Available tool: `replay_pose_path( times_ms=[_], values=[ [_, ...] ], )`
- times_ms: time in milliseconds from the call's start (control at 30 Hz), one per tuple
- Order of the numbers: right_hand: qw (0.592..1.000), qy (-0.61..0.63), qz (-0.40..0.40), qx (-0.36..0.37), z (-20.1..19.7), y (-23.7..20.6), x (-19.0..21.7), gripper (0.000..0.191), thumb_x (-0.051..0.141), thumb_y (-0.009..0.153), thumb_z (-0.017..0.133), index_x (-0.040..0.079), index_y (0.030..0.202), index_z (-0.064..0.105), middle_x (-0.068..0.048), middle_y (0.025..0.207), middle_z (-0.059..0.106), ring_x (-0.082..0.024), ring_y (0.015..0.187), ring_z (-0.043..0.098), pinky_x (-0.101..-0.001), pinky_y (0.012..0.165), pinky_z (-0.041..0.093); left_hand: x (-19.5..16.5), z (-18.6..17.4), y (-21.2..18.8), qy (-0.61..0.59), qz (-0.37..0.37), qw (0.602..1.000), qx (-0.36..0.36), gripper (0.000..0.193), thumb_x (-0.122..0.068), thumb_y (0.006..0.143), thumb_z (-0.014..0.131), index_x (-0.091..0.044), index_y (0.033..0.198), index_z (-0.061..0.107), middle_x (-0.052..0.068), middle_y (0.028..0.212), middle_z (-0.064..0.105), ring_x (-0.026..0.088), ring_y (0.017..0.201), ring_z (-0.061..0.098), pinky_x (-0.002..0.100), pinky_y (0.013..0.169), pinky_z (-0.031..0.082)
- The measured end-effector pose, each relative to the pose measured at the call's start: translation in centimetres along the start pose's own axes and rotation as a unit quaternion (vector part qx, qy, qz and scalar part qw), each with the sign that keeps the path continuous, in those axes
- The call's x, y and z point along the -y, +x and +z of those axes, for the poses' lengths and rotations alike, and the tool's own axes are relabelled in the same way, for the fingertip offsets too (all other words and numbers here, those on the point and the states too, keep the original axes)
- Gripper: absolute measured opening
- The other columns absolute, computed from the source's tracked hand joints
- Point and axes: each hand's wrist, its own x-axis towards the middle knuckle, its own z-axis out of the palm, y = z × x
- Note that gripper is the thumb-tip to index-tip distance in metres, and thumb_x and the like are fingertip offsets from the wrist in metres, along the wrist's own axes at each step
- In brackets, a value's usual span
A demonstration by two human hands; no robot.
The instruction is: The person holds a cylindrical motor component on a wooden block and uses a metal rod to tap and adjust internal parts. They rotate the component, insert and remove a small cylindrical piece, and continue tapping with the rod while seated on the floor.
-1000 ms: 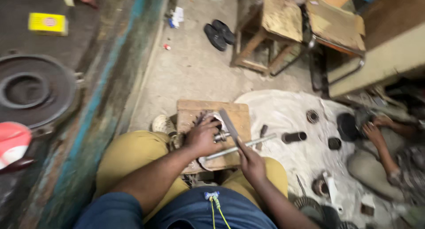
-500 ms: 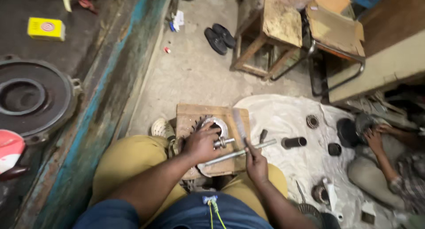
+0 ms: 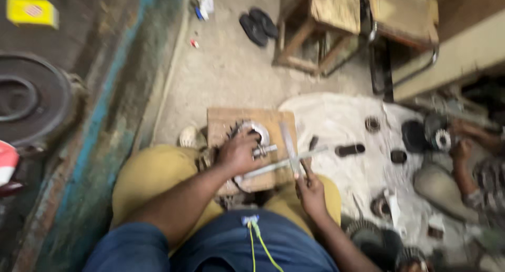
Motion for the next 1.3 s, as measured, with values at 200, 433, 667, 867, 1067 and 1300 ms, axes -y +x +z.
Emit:
replay_pose_path(
  times_ms=[200,433,667,867,1067,1300],
  values=[
    [0.985,0.133,0.106,0.026,0.7,-2.4,-0.5,0.059,0.026,0.098,0.065,0.007,0.151,0.052,0.007,0.057,0.040,-0.005,0.044,0.037,-0.0251,0.040,0.030,0.5,0.6,0.1,0.001,-0.007,1.000,-0.014,0.041,-0.039,0.069,0.083,-0.009,0.097,0.078,0.004,0.141,0.062,0.027,0.142,0.045,0.042,0.109,0.044],
    [0.999,0.028,0.018,0.026,2.3,-2.8,0.3,0.062,0.022,0.094,0.071,0.007,0.151,0.051,0.006,0.059,0.047,-0.004,0.046,0.038,-0.0242,0.042,0.030,-0.6,-0.6,-0.5,0.033,0.026,0.997,-0.070,0.049,-0.033,0.068,0.085,-0.007,0.108,0.072,0.015,0.146,0.056,0.034,0.141,0.045,0.047,0.113,0.042],
    [1.000,-0.009,-0.013,0.019,2.6,-3.6,1.3,0.062,0.023,0.095,0.071,0.007,0.151,0.050,0.008,0.061,0.052,-0.003,0.047,0.038,-0.0244,0.042,0.030,-1.6,-1.9,-1.4,0.006,-0.024,0.998,-0.052,0.074,-0.042,0.068,0.089,-0.007,0.125,0.057,0.021,0.151,0.045,0.041,0.140,0.041,0.050,0.112,0.038],
    [0.999,0.024,-0.026,0.020,2.6,-3.4,1.3,0.057,0.024,0.097,0.068,0.007,0.149,0.052,0.007,0.059,0.048,-0.004,0.046,0.040,-0.0239,0.042,0.031,-1.8,-3.8,-3.0,0.048,-0.023,0.998,0.017,0.077,-0.039,0.069,0.087,-0.012,0.135,0.056,0.019,0.141,0.051,0.038,0.131,0.048,0.050,0.107,0.043],
    [0.996,-0.004,-0.086,-0.021,2.4,-3.9,0.6,0.054,0.022,0.103,0.063,0.007,0.153,0.053,-0.005,0.085,0.058,-0.011,0.072,0.051,-0.0272,0.063,0.042,-1.9,-5.1,-3.0,0.056,-0.047,0.997,0.038,0.068,-0.042,0.072,0.086,-0.017,0.131,0.061,0.012,0.126,0.060,0.033,0.124,0.055,0.048,0.103,0.049],
    [0.974,-0.073,-0.215,0.006,1.9,-4.6,-0.3,0.048,0.015,0.104,0.060,0.003,0.150,0.051,-0.017,0.143,0.065,-0.017,0.132,0.058,-0.0275,0.107,0.044,-1.4,-4.6,-1.9,0.061,-0.007,0.998,0.015,0.083,-0.047,0.062,0.091,-0.009,0.130,0.060,0.017,0.142,0.049,0.038,0.133,0.044,0.053,0.107,0.042]
  ],
)
